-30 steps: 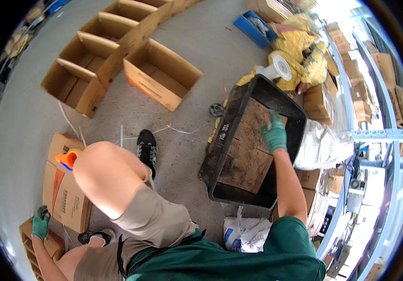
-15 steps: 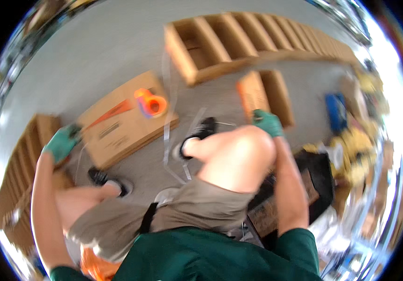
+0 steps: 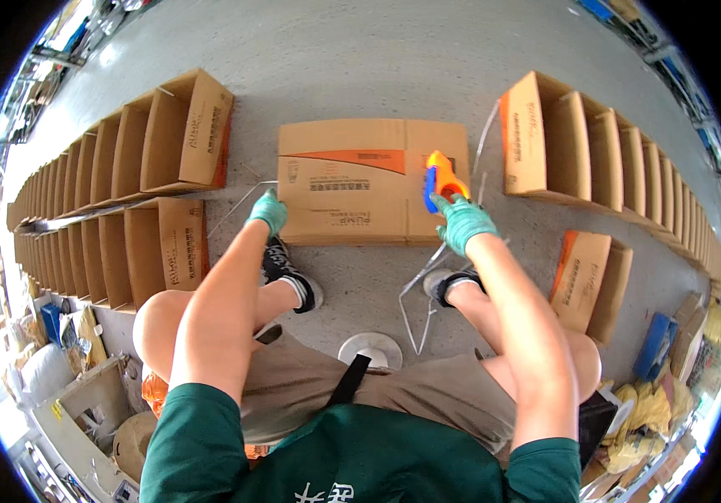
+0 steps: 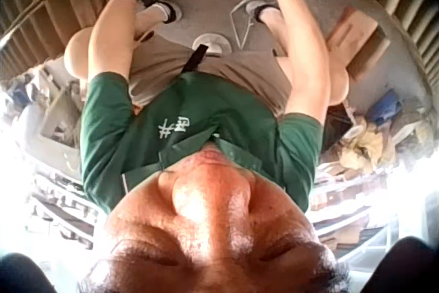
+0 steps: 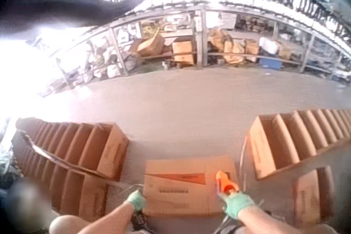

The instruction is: The person sits on a low stool and repeatedly assembles and seals cardboard boxes. They fold the flaps of each box, apply packing tape using a handheld dispenser, and place the sealed boxes into a stack.

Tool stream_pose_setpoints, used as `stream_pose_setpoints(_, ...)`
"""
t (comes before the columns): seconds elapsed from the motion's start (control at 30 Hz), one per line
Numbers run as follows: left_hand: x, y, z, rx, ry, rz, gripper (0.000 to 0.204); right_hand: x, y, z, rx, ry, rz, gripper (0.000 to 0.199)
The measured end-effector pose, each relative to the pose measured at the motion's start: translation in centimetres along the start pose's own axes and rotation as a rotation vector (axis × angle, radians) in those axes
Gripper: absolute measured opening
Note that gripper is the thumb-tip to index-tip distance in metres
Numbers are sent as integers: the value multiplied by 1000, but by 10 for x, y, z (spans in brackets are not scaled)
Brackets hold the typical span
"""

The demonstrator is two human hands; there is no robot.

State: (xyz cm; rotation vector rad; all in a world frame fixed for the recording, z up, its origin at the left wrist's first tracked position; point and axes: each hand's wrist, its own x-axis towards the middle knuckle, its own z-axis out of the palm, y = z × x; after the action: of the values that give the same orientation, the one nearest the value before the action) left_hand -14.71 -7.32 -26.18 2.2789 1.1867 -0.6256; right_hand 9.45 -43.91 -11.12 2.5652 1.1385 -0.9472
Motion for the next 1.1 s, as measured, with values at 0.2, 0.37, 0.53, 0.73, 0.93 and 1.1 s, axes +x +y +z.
stream_pose_setpoints(0.2,25,-45,21,-551,-36,-150,39,60,-35,66,144,25,179,53)
stream_pose_setpoints(0.37,16,-8,-7,-621,39,-265,29,64,-33,69,-28,98,203,43)
stream_pose_setpoints(0.53,-4,24,-35,-604,112,-181,34,66,-18,70,-75,175,130,40)
stream_pose_setpoints(0.73,-1,-3,-77,-1003,162,-98,40,69,-15,68,269,204,327,31)
stream_pose_setpoints(0.93,-30,-13,-147,-1162,418,139,41,58,0,89,321,81,433,31)
stream_pose_setpoints(1.1,-45,-26,-146,-947,487,-10,42,43,-14,8,256,34,426,37)
